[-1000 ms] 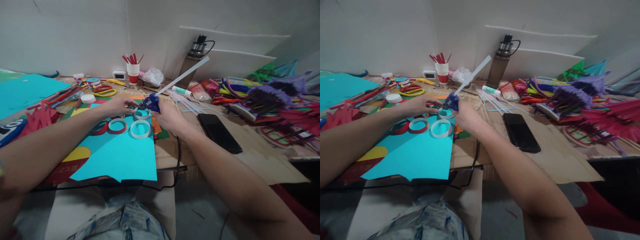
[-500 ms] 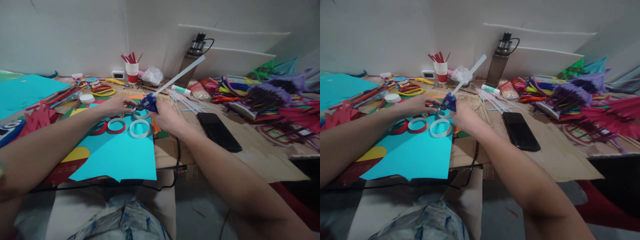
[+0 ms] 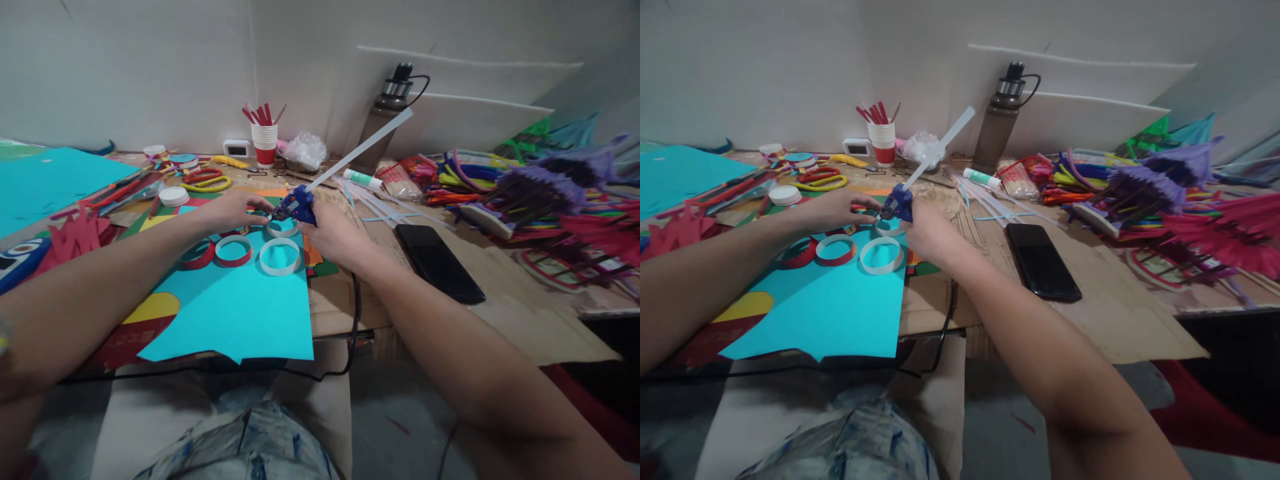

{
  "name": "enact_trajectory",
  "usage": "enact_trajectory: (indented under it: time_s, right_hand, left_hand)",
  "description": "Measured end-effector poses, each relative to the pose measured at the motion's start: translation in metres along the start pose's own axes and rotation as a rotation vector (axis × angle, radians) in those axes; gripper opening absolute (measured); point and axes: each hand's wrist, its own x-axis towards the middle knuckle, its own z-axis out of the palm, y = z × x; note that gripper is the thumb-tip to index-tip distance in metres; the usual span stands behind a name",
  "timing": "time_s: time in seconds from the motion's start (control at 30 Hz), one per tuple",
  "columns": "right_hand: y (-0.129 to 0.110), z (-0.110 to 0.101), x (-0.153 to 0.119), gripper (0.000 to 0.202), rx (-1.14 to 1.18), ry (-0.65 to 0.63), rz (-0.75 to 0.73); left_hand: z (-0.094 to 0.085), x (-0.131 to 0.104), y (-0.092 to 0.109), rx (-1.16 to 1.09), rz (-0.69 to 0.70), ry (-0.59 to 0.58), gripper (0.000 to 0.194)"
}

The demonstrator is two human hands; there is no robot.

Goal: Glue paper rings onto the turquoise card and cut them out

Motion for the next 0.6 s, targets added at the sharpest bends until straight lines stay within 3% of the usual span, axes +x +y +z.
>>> enact_trajectory:
  time_s: [0.6]
  right_hand:
    - [-0.003, -0.002, -0.0029, 0.029, -0.015, -0.005, 0.024]
  left_hand:
    - [0.0019, 0.0013, -0.0007, -0.016, 0.001, 0.017, 0.042]
